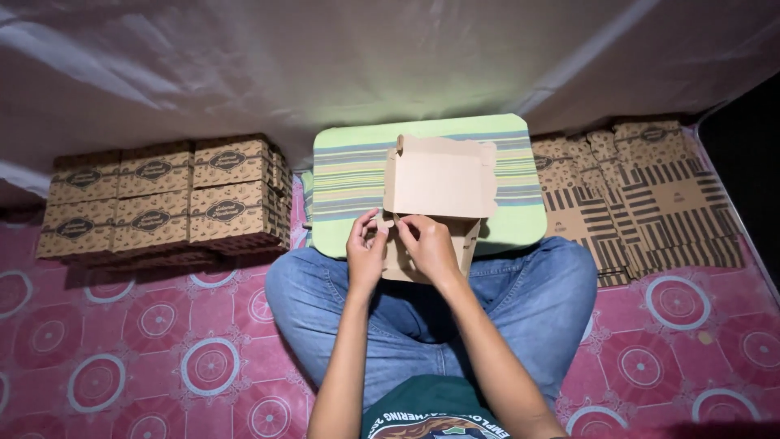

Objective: Folding flat cardboard templates into small boxes by hand

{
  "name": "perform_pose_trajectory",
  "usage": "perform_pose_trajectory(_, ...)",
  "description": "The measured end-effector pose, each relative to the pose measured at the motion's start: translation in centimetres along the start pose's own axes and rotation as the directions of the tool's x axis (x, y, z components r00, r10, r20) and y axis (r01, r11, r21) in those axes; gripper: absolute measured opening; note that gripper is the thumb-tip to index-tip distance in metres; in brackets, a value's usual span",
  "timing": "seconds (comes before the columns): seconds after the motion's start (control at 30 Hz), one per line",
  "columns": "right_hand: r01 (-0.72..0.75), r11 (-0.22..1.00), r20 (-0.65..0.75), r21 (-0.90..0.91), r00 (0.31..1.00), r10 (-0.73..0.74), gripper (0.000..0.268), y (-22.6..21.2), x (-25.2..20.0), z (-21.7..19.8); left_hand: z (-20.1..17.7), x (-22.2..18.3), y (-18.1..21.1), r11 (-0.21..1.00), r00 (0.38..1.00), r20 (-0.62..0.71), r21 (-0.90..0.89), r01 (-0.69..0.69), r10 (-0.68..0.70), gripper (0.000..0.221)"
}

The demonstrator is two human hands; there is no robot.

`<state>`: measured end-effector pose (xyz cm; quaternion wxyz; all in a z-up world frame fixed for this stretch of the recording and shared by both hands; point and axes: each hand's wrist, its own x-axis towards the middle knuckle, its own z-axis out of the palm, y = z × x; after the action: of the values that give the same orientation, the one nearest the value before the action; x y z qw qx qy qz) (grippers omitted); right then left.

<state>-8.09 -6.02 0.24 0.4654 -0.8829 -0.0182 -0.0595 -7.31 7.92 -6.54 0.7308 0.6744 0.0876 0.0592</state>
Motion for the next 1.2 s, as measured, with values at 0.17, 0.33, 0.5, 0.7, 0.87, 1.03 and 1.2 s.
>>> perform_pose_trajectory(0.17, 0.061, 0.998, -0.046, 0.013, 0.997, -0.06, 0.018, 0.0, -0.6, -0.3, 0.5, -0.2, 0.9, 0.999, 1.0, 0.005, -0.049, -0.01, 0.011, 0.039)
perform_pose_trajectory(0.33, 0.089, 0.995, -0.056, 0.046, 0.995, -0.086, 0.015, 0.5, -0.7, -0.3, 0.6, -0.3, 0.9, 0.998, 1.0, 0.025, -0.067, -0.006, 0.008, 0.037)
perform_pose_trajectory(0.5, 0.116, 0.993, -0.069, 0.028, 0.991, -0.114, 0.014, 0.2, -0.8, -0.4, 0.6, -0.5, 1.6, 0.999, 0.999, 0.04, -0.054, 0.0, 0.002, 0.038)
perform_pose_trajectory(0.7, 0.125, 0.992, -0.068, 0.027, 0.99, -0.123, 0.014, 0.6, -0.8, -0.2, 0.4, -0.1, 1.2, 0.998, 0.999, 0.043, -0.068, 0.002, 0.001, 0.037)
perform_pose_trajectory(0.87, 0.13, 0.991, -0.058, 0.021, 0.99, -0.128, 0.016, 0.3, -0.8, -0.4, 0.2, 0.0, 0.6, 0.997, 0.999, 0.032, -0.074, 0.0, 0.002, 0.036)
perform_pose_trajectory(1.03, 0.139, 0.99, -0.056, 0.02, 0.989, -0.137, 0.015, 0.1, -0.8, -0.4, 0.0, -0.1, 0.3, 0.997, 0.999, 0.03, -0.078, -0.008, 0.01, 0.035)
perform_pose_trajectory(1.2, 0.138, 0.99, -0.051, 0.024, 0.989, -0.136, 0.015, 0.2, -1.1, -0.1, 0.1, -0.5, 0.9, 0.998, 1.0, 0.017, -0.061, -0.006, 0.007, 0.035)
